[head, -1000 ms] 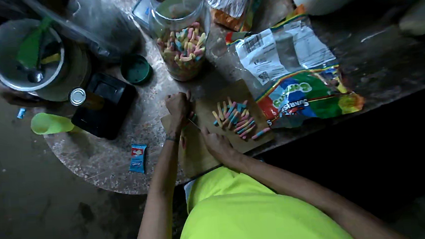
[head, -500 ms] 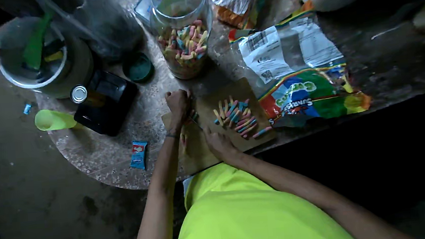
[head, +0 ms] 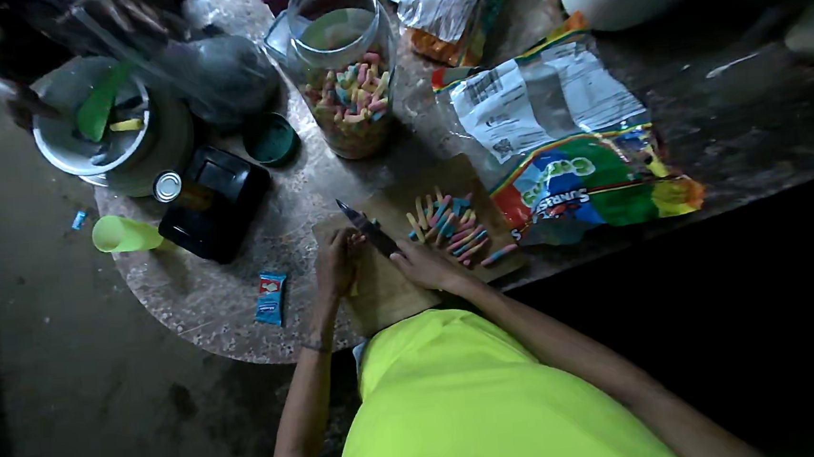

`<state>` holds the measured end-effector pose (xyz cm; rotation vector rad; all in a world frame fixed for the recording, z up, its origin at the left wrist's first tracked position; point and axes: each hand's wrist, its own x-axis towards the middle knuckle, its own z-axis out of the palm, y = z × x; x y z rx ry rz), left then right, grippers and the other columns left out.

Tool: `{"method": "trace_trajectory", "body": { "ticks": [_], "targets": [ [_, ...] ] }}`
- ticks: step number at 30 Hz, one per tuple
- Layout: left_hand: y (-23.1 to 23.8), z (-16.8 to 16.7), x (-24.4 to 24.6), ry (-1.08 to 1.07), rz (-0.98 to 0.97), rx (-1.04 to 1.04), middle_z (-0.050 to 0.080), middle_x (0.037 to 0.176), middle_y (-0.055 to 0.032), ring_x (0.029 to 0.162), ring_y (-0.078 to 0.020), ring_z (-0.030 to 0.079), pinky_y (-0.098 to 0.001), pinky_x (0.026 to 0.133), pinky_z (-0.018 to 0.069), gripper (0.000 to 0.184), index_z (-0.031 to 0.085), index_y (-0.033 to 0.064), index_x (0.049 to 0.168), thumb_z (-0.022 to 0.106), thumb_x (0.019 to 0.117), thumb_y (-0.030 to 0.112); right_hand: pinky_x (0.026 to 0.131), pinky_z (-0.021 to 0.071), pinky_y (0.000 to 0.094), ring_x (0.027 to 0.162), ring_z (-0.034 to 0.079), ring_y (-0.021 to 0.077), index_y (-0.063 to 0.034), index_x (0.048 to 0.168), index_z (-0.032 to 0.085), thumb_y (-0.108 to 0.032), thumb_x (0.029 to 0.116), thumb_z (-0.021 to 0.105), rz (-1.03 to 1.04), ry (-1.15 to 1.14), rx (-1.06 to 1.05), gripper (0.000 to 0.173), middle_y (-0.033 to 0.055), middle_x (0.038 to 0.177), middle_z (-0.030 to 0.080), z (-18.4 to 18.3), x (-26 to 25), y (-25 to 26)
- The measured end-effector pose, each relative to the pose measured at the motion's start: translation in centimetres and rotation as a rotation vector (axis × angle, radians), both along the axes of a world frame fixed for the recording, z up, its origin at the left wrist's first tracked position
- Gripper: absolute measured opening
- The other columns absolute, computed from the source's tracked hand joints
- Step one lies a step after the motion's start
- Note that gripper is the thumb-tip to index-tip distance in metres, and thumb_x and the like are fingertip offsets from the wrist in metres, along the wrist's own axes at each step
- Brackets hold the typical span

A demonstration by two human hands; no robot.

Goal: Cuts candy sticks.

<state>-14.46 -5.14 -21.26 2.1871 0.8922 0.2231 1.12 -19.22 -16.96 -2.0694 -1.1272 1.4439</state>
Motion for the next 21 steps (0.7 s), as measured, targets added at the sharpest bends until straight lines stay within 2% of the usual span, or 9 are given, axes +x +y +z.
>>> {"method": "trace_trajectory", "body": {
  "ticks": [5, 8, 9, 10, 11, 12, 16, 18, 21],
  "targets": [
    [-0.2, 0.9, 0.4, 0.007, -0.031, -0.063, 0.07, 0.104, -0.0172, 0.091, -0.0268, 0.069, -0.0439, 0.084, 0.0576, 0.024, 0.071, 0.0001, 0.113, 0.069, 0.0976, 0.018, 0.105, 0.0462, 0.0561, 0.121, 0.061, 0.041, 0.0004, 0.15, 0.043, -0.026, 0.1128, 0.038, 0.019, -0.027, 0.002, 0.046, 0.0286, 0.131, 0.061, 1.0, 1.1, -1.4],
    [0.0, 1.3, -0.3, -0.059, 0.003, -0.087, 0.071, 0.107, -0.0194, 0.096, -0.0285, 0.069, -0.0439, 0.087, 0.0562, 0.026, 0.069, -0.0032, 0.114, 0.067, 0.098, 0.016, 0.102, 0.0484, 0.0561, 0.116, 0.064, 0.042, 0.0023, 0.149, 0.042, -0.025, 0.1131, 0.037, -0.075, -0.067, -0.006, 0.045, 0.0303, 0.126, 0.062, 2.0, 1.4, -1.9],
    [0.1, 1.2, -0.5, -0.108, 0.036, -0.089, 0.071, 0.105, -0.0199, 0.093, -0.0273, 0.069, -0.0422, 0.084, 0.0564, 0.027, 0.068, -0.0049, 0.115, 0.067, 0.098, 0.016, 0.097, 0.0519, 0.0537, 0.109, 0.067, 0.0392, 0.0005, 0.152, 0.04, -0.025, 0.1132, 0.037, -0.125, -0.06, -0.005, 0.047, 0.0287, 0.122, 0.064, 2.4, 1.8, -2.2],
    [0.2, 1.1, -0.4, -0.147, 0.08, -0.092, 0.071, 0.103, -0.019, 0.088, -0.0245, 0.07, -0.0397, 0.081, 0.0578, 0.028, 0.067, -0.0055, 0.116, 0.067, 0.0982, 0.015, 0.083, 0.0558, 0.0486, 0.09, 0.068, 0.0331, -0.0018, 0.15, 0.042, -0.027, 0.1133, 0.037, -0.175, -0.045, -0.004, 0.045, 0.0243, 0.11, 0.065, 2.6, 2.3, -2.4],
    [0.2, 1.0, -0.1, -0.164, 0.128, -0.111, 0.071, 0.102, -0.0187, 0.084, -0.0226, 0.07, -0.0385, 0.078, 0.0584, 0.03, 0.065, -0.0064, 0.119, 0.067, 0.0983, 0.014, 0.068, 0.0563, 0.0422, 0.072, 0.064, 0.0263, -0.004, 0.149, 0.042, -0.029, 0.1135, 0.037, -0.217, -0.016, -0.006, 0.044, 0.0189, 0.096, 0.063, 2.7, 2.7, -2.8],
    [0.2, 1.1, 0.5, -0.152, 0.175, -0.142, 0.071, 0.103, -0.0185, 0.083, -0.0221, 0.07, -0.0382, 0.078, 0.0583, 0.032, 0.062, -0.0061, 0.122, 0.067, 0.099, 0.015, 0.06, 0.0552, 0.0388, 0.063, 0.061, 0.0227, -0.0055, 0.149, 0.042, -0.03, 0.1135, 0.037, -0.254, 0.02, -0.008, 0.044, 0.0158, 0.088, 0.06, 2.8, 3.2, -3.1],
    [-0.5, 1.2, 3.7, 0.031, 0.218, -0.115, 0.069, 0.111, -0.0214, 0.091, -0.0319, 0.069, -0.0486, 0.084, 0.0569, 0.043, 0.058, -0.0026, 0.132, 0.066, 0.1005, 0.025, 0.055, 0.0537, 0.0352, 0.057, 0.057, 0.0186, -0.005, 0.146, 0.043, -0.029, 0.1131, 0.039, -0.312, 0.065, 0.019, 0.041, 0.0121, 0.083, 0.057, 3.2, 4.2, -4.0],
    [-0.9, 1.6, 5.1, 0.181, 0.156, -0.039, 0.062, 0.127, -0.025, 0.106, -0.0398, 0.067, -0.0555, 0.092, 0.0545, 0.049, 0.059, 0.0045, 0.138, 0.069, 0.0989, 0.032, 0.056, 0.0544, 0.036, 0.058, 0.058, 0.019, -0.0055, 0.151, 0.039, -0.028, 0.1131, 0.038, -0.329, 0.058, 0.031, 0.045, 0.0129, 0.087, 0.058, 3.0, 4.3, -4.5],
    [-1.2, 1.7, 6.2, 0.274, 0.078, 0.028, 0.062, 0.129, -0.0241, 0.108, -0.0393, 0.067, -0.0535, 0.091, 0.0555, 0.034, 0.064, 0.0098, 0.133, 0.062, 0.1012, 0.022, 0.055, 0.0548, 0.0367, 0.058, 0.058, 0.0198, -0.0054, 0.154, 0.035, -0.028, 0.1132, 0.038, -0.372, 0.066, 0.015, 0.047, 0.0133, 0.088, 0.058, 3.1, 4.2, -5.1]
  ]
}}
